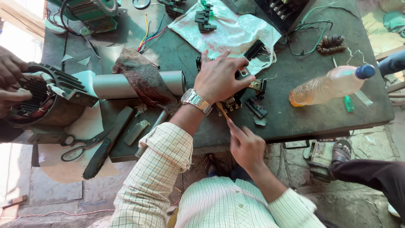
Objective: The person cleans small electrical components using a toothbrush and a liquid from a plastic bottle. They scrub the components and pour liquid onto them repeatedly while working at a cluttered workbench.
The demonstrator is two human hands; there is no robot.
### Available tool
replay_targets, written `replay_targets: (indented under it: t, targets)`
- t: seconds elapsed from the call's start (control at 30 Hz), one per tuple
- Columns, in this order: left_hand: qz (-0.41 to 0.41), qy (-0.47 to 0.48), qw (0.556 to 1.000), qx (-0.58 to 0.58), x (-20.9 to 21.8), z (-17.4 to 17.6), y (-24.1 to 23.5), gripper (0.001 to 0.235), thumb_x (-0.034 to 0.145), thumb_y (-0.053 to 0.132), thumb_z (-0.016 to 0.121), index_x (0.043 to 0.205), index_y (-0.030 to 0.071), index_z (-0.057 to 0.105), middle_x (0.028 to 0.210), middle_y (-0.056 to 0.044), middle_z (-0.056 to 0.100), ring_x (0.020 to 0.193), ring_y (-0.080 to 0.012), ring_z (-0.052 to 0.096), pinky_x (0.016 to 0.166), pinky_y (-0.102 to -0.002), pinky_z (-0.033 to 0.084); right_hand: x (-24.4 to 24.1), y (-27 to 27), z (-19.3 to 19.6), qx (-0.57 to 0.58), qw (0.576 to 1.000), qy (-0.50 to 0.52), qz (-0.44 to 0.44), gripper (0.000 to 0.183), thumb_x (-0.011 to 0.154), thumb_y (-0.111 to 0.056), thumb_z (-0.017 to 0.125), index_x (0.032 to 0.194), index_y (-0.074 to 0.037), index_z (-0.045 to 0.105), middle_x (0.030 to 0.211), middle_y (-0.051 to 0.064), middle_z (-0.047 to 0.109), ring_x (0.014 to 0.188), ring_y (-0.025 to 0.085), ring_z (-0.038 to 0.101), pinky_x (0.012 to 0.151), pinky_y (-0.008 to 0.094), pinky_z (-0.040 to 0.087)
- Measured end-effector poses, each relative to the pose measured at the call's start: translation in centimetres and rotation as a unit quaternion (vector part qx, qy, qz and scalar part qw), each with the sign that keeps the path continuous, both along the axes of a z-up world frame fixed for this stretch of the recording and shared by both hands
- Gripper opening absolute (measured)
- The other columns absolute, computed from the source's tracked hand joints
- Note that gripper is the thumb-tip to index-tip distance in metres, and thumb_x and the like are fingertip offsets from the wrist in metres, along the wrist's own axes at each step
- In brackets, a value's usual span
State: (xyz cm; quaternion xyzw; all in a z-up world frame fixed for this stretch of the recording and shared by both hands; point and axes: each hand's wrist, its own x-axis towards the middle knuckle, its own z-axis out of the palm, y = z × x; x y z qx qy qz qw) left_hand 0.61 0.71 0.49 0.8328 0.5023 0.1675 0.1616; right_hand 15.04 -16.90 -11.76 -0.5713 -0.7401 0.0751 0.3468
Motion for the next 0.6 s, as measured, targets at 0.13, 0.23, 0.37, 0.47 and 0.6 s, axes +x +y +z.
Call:
replay_targets:
  t: [0.13, 0.23, 0.37, 0.47, 0.6]
  targets:
    - [0.024, -0.001, 1.0, -0.004, 0.0, 0.4, -0.3, 0.051, 0.085, 0.063, 0.063, 0.119, 0.025, 0.069, 0.104, 0.007, 0.078, 0.136, -0.0303, 0.05, 0.11, -0.079, 0.015, -0.7, -0.1, 0.8, 0.0, 0.998, -0.06, 0.009, 0.049, 0.085, -0.004, 0.069, 0.133, -0.015, 0.07, 0.07, 0.008, 0.057, 0.048, 0.027, 0.058, 0.047, 0.039, 0.047]
    - [0.022, 0.004, 1.0, -0.01, 0.4, 0.4, -0.2, 0.052, 0.087, 0.063, 0.062, 0.122, 0.024, 0.068, 0.109, 0.006, 0.076, 0.131, -0.029, 0.055, 0.108, -0.081, 0.016, -0.6, 0.1, 1.0, -0.009, 0.998, -0.066, -0.004, 0.052, 0.083, -0.004, 0.069, 0.133, -0.018, 0.07, 0.068, 0.007, 0.057, 0.049, 0.028, 0.058, 0.047, 0.039, 0.047]
    - [0.006, 0.019, 1.0, 0.005, 0.2, -0.4, -0.3, 0.049, 0.091, 0.063, 0.06, 0.12, 0.024, 0.069, 0.111, 0.008, 0.076, 0.138, -0.0299, 0.049, 0.11, -0.081, 0.015, -1.0, 0.0, -0.1, 0.001, 0.998, -0.069, 0.001, 0.05, 0.088, -0.004, 0.068, 0.136, -0.016, 0.067, 0.075, 0.009, 0.06, 0.051, 0.029, 0.059, 0.048, 0.04, 0.048]
    - [0.007, -0.007, 1.0, -0.013, -0.4, 0.2, 0.1, 0.053, 0.086, 0.062, 0.062, 0.123, 0.025, 0.068, 0.127, 0.004, 0.071, 0.138, -0.0278, 0.049, 0.109, -0.08, 0.019, -1.1, 0.9, 0.1, 0.009, 0.998, -0.054, 0.005, 0.051, 0.088, -0.003, 0.068, 0.138, -0.014, 0.066, 0.073, 0.008, 0.06, 0.052, 0.029, 0.06, 0.048, 0.039, 0.048]
    - [0.021, 0.014, 1.0, 0.016, 0.3, -0.2, -0.1, 0.056, 0.087, 0.065, 0.062, 0.123, 0.022, 0.069, 0.146, -0.011, 0.054, 0.139, -0.0381, 0.041, 0.105, -0.082, 0.018, -1.0, 0.4, 0.4, -0.052, 0.995, -0.085, 0.002, 0.053, 0.084, -0.006, 0.069, 0.136, -0.013, 0.067, 0.067, 0.008, 0.061, 0.047, 0.028, 0.061, 0.045, 0.04, 0.049]
